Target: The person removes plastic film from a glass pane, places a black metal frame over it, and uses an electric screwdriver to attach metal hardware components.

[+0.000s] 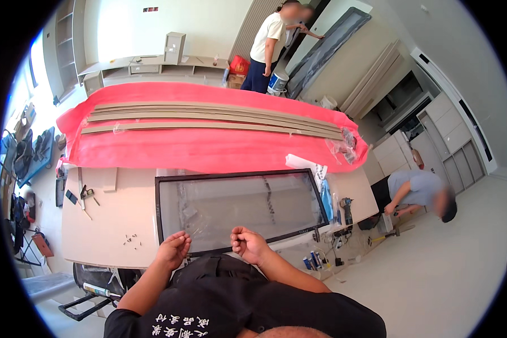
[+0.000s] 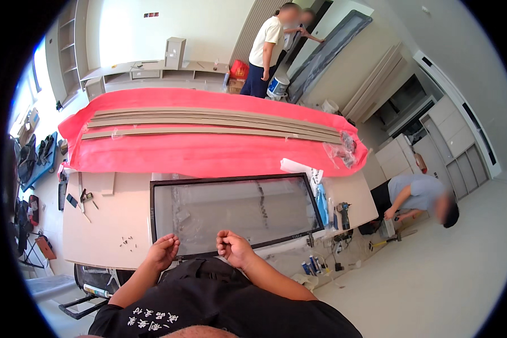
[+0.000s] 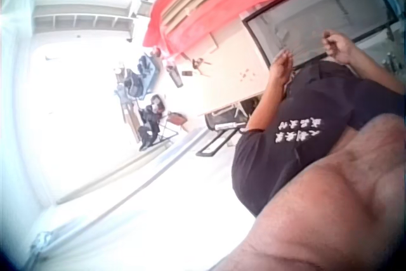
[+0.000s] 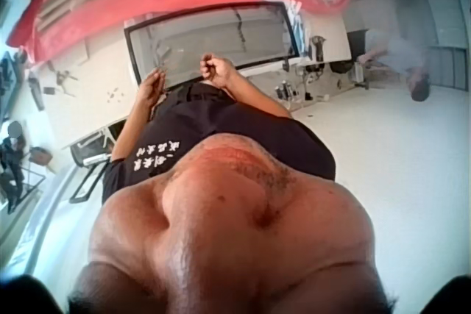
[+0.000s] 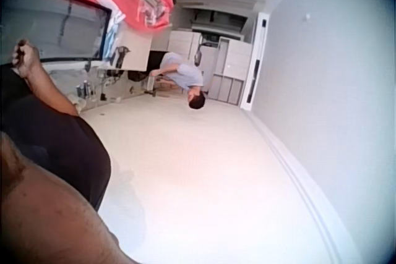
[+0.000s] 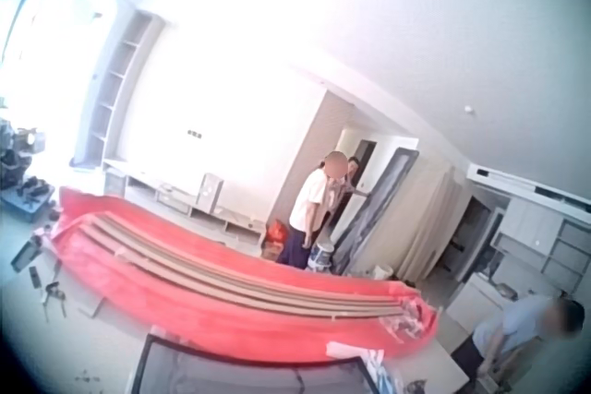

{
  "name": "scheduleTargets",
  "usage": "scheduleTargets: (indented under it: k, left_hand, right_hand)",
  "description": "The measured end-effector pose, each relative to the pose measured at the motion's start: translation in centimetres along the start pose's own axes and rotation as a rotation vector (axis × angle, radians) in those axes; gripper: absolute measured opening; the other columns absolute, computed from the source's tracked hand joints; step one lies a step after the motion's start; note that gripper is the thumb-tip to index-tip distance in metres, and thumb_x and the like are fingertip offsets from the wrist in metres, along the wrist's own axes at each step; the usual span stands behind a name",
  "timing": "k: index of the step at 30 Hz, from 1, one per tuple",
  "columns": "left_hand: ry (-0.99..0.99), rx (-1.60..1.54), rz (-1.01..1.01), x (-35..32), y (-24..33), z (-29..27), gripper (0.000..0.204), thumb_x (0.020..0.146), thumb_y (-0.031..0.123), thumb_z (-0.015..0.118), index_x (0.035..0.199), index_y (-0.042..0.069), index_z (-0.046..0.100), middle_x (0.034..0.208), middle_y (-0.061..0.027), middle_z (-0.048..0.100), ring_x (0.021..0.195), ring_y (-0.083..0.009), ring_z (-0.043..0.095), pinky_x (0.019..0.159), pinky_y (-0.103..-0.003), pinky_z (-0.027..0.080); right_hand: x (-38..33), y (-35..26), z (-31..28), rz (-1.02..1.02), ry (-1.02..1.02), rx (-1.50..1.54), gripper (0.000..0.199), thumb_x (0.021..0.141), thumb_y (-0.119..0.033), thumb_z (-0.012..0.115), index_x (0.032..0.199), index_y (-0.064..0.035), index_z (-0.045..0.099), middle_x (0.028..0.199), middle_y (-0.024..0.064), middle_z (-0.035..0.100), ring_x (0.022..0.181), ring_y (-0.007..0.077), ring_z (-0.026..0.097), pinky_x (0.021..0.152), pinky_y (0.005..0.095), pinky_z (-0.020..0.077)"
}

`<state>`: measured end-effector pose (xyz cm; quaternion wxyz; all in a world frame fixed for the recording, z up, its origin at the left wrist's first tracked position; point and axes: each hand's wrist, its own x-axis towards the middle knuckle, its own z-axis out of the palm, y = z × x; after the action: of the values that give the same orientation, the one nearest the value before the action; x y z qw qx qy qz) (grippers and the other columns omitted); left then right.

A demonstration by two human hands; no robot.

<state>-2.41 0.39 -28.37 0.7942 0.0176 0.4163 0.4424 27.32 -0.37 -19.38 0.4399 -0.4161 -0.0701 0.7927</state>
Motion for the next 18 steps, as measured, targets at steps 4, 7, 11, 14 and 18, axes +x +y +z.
scheduleTargets:
  k: [4,7,11,14,18]
  left_hand:
    - [0.097,-0.067,-0.02,1.1,-0.2,-3.8,0.027,0.101,0.003,0.051,0.127,0.004,0.054,0.109,-0.0094,0.065,0.094,-0.0221,0.065,0.083,-0.033,0.057]
    - [0.129,-0.078,0.069,1.9,0.1,-6.7,0.028,0.102,0.004,0.049,0.129,0.003,0.054,0.112,-0.0108,0.065,0.095,-0.0227,0.066,0.085,-0.033,0.057]
    - [0.188,-0.053,0.146,1.9,1.2,-8.7,0.03,0.102,0.003,0.049,0.132,0.001,0.052,0.118,-0.0128,0.064,0.103,-0.0234,0.066,0.091,-0.033,0.058]
    - [0.196,-0.037,0.201,1.7,2.1,-9.7,0.031,0.102,0.001,0.05,0.133,0.001,0.052,0.123,-0.0136,0.064,0.109,-0.0241,0.065,0.094,-0.032,0.058]
    - [0.238,-0.066,0.268,1.8,2.9,-11.6,0.034,0.101,0.0,0.052,0.135,0.0,0.051,0.126,-0.0145,0.063,0.114,-0.025,0.065,0.096,-0.031,0.057]
  right_hand:
    - [0.1,0.9,-1.9,-0.004,-0.002,-0.002,0.021,0.094,0.002,0.046,0.107,-0.0067,0.06,0.091,0.0063,0.062,0.077,0.017,0.057,0.064,0.0299,0.0486]
    - [0.4,1.3,-2.3,0.002,-0.04,-0.009,0.02,0.097,0.002,0.047,0.107,-0.0057,0.062,0.094,0.0067,0.064,0.078,0.017,0.061,0.066,0.0293,0.0515]
    - [0.5,1.4,-2.5,0.004,-0.096,-0.032,0.018,0.1,0.001,0.05,0.109,-0.0057,0.063,0.102,0.0095,0.067,0.087,0.0187,0.066,0.075,0.0302,0.0575]
    - [0.5,1.5,-2.4,-0.015,-0.075,-0.054,0.018,0.1,0.002,0.05,0.111,-0.0041,0.063,0.107,0.012,0.069,0.094,0.0219,0.069,0.081,0.0321,0.0602]
    - [0.7,1.8,-2.2,-0.033,-0.066,-0.075,0.019,0.101,0.004,0.047,0.112,-0.0013,0.062,0.111,0.0141,0.068,0.101,0.0253,0.07,0.086,0.0338,0.0619]
